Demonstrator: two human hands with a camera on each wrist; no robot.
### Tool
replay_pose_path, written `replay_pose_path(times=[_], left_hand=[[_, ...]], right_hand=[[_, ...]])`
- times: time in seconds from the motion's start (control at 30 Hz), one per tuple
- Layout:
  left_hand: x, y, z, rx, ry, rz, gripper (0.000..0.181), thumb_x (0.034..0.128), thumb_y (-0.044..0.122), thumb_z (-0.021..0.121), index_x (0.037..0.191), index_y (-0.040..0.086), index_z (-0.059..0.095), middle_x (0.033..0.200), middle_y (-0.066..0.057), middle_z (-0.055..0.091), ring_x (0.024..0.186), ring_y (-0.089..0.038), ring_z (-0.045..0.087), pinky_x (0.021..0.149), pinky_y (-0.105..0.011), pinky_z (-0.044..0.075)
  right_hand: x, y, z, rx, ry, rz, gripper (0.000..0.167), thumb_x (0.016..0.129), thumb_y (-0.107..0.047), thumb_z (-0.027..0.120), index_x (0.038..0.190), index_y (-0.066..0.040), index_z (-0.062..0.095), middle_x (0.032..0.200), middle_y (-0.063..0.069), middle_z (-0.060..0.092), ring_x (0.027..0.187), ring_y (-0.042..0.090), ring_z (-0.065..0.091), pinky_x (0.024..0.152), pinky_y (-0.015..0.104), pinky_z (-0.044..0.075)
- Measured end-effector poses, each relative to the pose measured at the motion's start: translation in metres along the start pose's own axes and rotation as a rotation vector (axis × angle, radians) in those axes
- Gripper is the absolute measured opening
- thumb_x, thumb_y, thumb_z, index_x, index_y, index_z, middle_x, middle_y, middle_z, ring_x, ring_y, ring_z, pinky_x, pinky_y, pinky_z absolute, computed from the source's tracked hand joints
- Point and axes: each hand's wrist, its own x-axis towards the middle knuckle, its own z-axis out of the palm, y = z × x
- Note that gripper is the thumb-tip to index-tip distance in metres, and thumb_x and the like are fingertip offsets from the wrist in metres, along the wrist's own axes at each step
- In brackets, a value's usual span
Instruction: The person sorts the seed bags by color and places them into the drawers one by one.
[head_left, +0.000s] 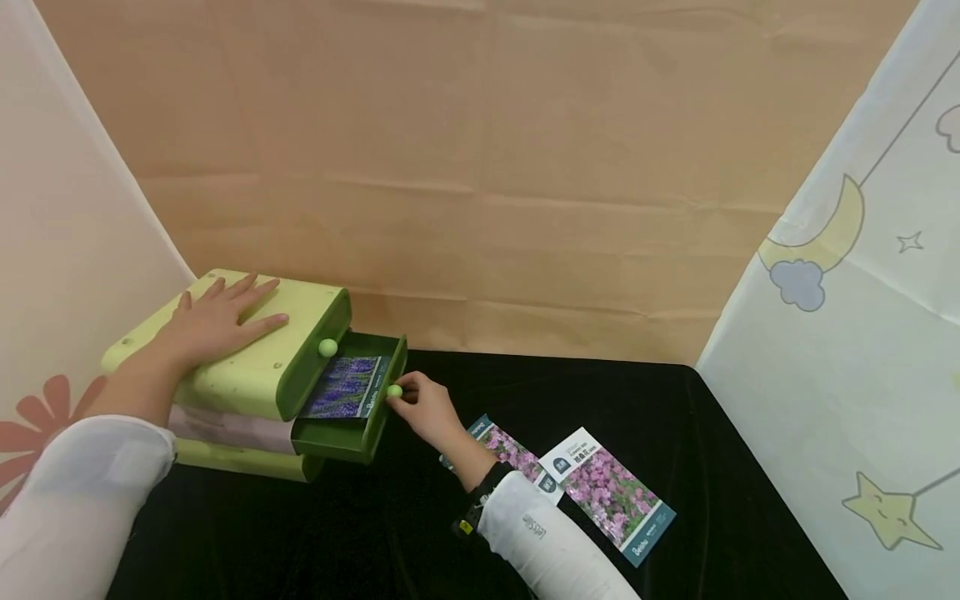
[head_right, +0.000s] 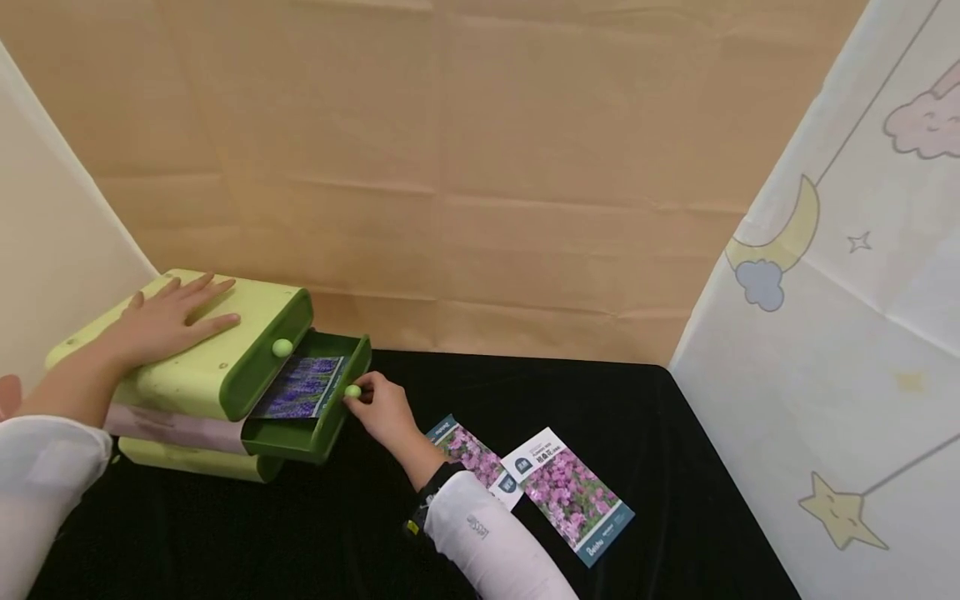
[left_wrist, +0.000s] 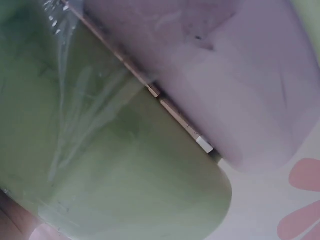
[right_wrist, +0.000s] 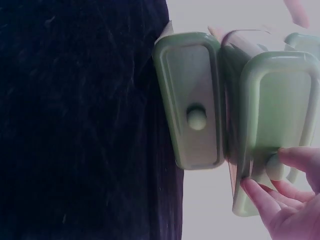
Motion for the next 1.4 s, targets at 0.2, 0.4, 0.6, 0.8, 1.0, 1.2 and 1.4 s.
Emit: replay_pose_path(times=[0.2,0.4,0.6,0.8,1.0,1.2,1.4], left_hand=[[0.002,0.0,0.001,0.021,-0.027,-0.003,0.078,0.0966,0.065,0.03,0.157,0.019,0.013,0.16,-0.024,0.005,0.138,-0.061,0.001,0.1,-0.081,-0.007],[0.002,0.001,0.002,0.023,-0.046,-0.012,0.079,0.0963,0.067,0.029,0.156,0.018,0.016,0.16,-0.024,0.006,0.139,-0.06,-0.001,0.1,-0.08,-0.008],[0.001,0.003,0.001,0.021,-0.045,-0.016,0.08,0.0957,0.067,0.03,0.156,0.018,0.017,0.16,-0.023,0.007,0.139,-0.06,0.0,0.1,-0.08,-0.006],[-0.003,0.001,0.001,0.022,-0.041,-0.024,0.08,0.0957,0.067,0.031,0.156,0.017,0.018,0.16,-0.024,0.007,0.139,-0.06,-0.001,0.099,-0.081,-0.006],[-0.006,-0.002,0.001,0.025,-0.05,-0.035,0.08,0.0957,0.067,0.03,0.156,0.017,0.016,0.16,-0.025,0.005,0.139,-0.06,-0.002,0.099,-0.081,-0.006],[-0.006,-0.002,0.003,0.025,-0.054,-0.036,0.08,0.0958,0.068,0.029,0.157,0.018,0.013,0.16,-0.024,0.003,0.14,-0.059,-0.004,0.099,-0.081,-0.007],[-0.003,0.003,0.003,0.024,-0.052,-0.028,0.08,0.0956,0.068,0.028,0.157,0.019,0.013,0.161,-0.023,0.003,0.14,-0.058,-0.004,0.1,-0.08,-0.007]], right_hand=[[0.01,-0.005,0.021,0.003,0.035,-0.016,0.027,0.094,-0.021,0.065,0.117,-0.009,0.061,0.117,0.011,0.066,0.103,0.021,0.066,0.076,0.025,0.056],[0.021,-0.013,0.041,-0.019,0.063,-0.039,0.028,0.094,-0.023,0.065,0.118,-0.011,0.063,0.118,0.009,0.068,0.101,0.017,0.067,0.073,0.021,0.054],[0.029,-0.024,0.055,-0.1,0.053,-0.079,0.029,0.095,-0.024,0.063,0.121,-0.011,0.065,0.116,0.005,0.069,0.1,0.014,0.067,0.073,0.018,0.053],[0.033,-0.037,0.068,-0.133,0.049,-0.107,0.029,0.096,-0.024,0.061,0.121,-0.01,0.067,0.116,0.003,0.07,0.1,0.012,0.067,0.076,0.015,0.052],[0.035,-0.042,0.074,-0.189,0.052,-0.105,0.028,0.096,-0.025,0.061,0.12,-0.012,0.068,0.114,0.001,0.071,0.092,0.006,0.067,0.073,0.013,0.049],[0.036,-0.043,0.063,-0.189,-0.031,-0.072,0.036,0.097,-0.029,0.059,0.128,-0.012,0.063,0.12,0.003,0.069,0.089,0.008,0.067,0.071,0.015,0.05],[0.035,-0.047,0.043,-0.029,-0.008,-0.058,0.052,0.095,-0.035,0.062,0.141,-0.014,0.05,0.136,0.007,0.058,0.121,0.022,0.058,0.094,0.028,0.051]])
